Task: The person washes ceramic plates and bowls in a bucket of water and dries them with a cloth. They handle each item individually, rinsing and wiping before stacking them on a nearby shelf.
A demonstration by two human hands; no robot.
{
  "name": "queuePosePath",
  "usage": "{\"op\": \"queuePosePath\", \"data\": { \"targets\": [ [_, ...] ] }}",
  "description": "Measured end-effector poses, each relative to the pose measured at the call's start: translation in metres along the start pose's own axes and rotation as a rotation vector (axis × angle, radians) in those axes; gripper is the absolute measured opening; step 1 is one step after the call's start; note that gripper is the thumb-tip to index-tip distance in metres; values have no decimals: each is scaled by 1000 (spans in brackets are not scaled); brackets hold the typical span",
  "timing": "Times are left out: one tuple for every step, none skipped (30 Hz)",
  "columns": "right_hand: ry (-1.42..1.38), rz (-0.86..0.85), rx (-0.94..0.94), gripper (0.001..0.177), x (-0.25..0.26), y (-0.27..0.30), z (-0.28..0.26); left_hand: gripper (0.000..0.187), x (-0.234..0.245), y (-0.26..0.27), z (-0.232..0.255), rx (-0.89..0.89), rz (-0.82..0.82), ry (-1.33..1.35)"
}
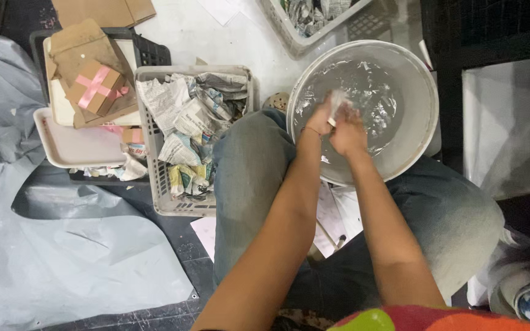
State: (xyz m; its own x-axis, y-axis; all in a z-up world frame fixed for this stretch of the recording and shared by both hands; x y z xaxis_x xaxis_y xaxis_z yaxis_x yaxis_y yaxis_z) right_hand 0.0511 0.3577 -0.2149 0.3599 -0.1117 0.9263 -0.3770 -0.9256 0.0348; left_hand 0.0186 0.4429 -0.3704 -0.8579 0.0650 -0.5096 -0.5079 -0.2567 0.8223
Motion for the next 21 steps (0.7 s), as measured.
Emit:
{"op": "queuePosePath", "data": {
  "targets": [
    [36, 174, 126, 75, -1, 2, 1, 64, 2, -2, -1, -3, 42, -69],
    [-37, 37, 45, 66, -8, 4, 7, 60, 3, -1, -2, -17, 99, -137],
    [-109, -100, -38, 59, -14, 9, 12, 56, 3, 0, -1, -44, 172, -215],
    [-186, -235, -131, 54, -19, 13, 13, 52, 6, 4, 1, -64, 246, -319],
    [-195, -251, -146, 51, -20, 12, 14, 49, 9, 9, 3, -75, 322, -438],
    [-201, -267, -157, 48, -20, 12, 15, 46, 8, 15, 5, -67, 372, -601],
    [-206, -283, -169, 45, -20, 11, 16, 43, 8, 21, 9, -47, 427, -775],
    [-137, -332, -159, 40, -19, 11, 17, 40, 7, 28, 7, -9, 462, -940],
    [-67, -380, -148, 34, -17, 9, 20, 38, 6, 34, 6, 23, 469, -1072],
    [3, -425, -137, 29, -17, 6, 23, 37, 4, 38, 5, 60, 473, -1179],
    [1, -441, -137, 35, -16, 5, 27, 37, 2, 39, 4, 79, 448, -1320],
    [-4, -450, -134, 41, -16, 1, 32, 40, -1, 38, 6, 17, 415, -1283],
    [-8, -458, -131, 47, -17, -3, 38, 40, -5, 35, 6, -26, 388, -1235],
    [-138, -489, -230, 45, -21, 0, 46, 39, -3, 32, 2, -36, 373, -1138],
    [-269, -519, -329, 43, -25, 3, 57, 39, -1, 29, -4, -31, 358, -1005],
    [-401, -546, -422, 42, -32, 2, 67, 39, -1, 23, -7, -41, 339, -875],
    [-654, -554, -446, 43, -38, 4, 75, 38, -1, 18, -11, -38, 313, -748],
    [-907, -558, -464, 45, -42, 6, 83, 38, 0, 14, -14, -27, 278, -635],
    [-1161, -556, -479, 46, -48, 6, 87, 38, 1, 10, -16, -19, 240, -528],
    [-1256, -579, -521, 42, -53, 8, 92, 38, 1, 8, -18, -3, 203, -434],
    [-1351, -601, -564, 39, -56, 10, 97, 38, 3, 7, -19, 4, 191, -377]
  ]
}}
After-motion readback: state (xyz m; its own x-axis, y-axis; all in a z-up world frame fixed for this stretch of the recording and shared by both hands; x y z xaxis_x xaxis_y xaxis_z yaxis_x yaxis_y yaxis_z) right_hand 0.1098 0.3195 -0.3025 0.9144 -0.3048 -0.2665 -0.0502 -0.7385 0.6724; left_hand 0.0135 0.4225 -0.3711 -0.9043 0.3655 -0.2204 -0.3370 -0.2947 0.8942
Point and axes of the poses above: each hand's wrist, its own y-axis away from the middle knuckle, its own x-axis out of the back of the hand, z = x × y, the point moved 2 cm from there along -y, towards the middle knuckle, and after that the axes turned 1 degree about x, right-handed, at the moved point
